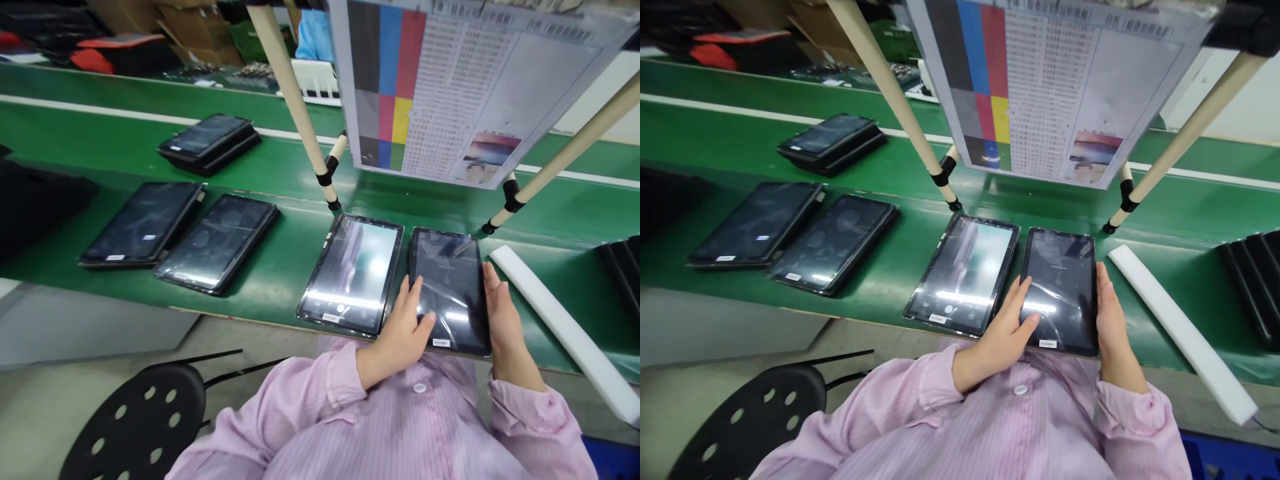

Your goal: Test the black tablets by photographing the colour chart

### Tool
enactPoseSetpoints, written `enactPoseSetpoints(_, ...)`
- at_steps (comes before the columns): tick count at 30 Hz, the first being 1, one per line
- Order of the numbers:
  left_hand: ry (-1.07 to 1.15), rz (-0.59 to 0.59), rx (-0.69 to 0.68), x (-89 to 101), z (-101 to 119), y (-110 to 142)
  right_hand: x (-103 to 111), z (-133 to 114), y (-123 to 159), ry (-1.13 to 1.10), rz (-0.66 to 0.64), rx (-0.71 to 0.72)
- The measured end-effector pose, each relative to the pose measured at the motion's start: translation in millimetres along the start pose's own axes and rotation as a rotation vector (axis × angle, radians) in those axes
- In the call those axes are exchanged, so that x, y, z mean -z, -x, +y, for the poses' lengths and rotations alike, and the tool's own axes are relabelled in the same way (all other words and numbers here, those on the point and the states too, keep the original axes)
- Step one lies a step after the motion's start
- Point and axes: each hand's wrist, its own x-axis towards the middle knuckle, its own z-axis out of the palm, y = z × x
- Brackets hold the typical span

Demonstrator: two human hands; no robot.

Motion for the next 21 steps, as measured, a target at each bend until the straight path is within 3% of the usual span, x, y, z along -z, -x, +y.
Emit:
enactPoseSetpoints(2,0.032,-0.021,-0.037,4.5,6.4,1.6,-0.3,-11.2,5.3,-0.014,0.018,0.003)
enactPoseSetpoints(5,0.044,0.018,-0.133,29.5,13.4,16.4,-11.2,-28.7,22.0,-0.027,0.000,0.096)
enactPoseSetpoints(7,0.027,0.117,-0.211,55.3,14.3,30.5,-32.0,-36.9,34.9,-0.003,-0.071,0.198)
enactPoseSetpoints(11,0.019,0.354,-0.254,113.4,2.2,52.0,-97.9,-38.6,51.9,0.028,-0.210,0.283)
enactPoseSetpoints(15,0.087,0.439,-0.139,156.0,-32.6,46.2,-150.2,-27.5,53.5,0.020,-0.336,0.217)
enactPoseSetpoints(17,0.134,0.443,-0.057,168.9,-54.3,33.6,-161.2,-20.5,51.9,0.057,-0.331,0.139)
enactPoseSetpoints(21,0.341,0.477,0.036,182.3,-84.8,4.7,-168.6,-6.9,47.9,0.011,-0.263,-0.151)
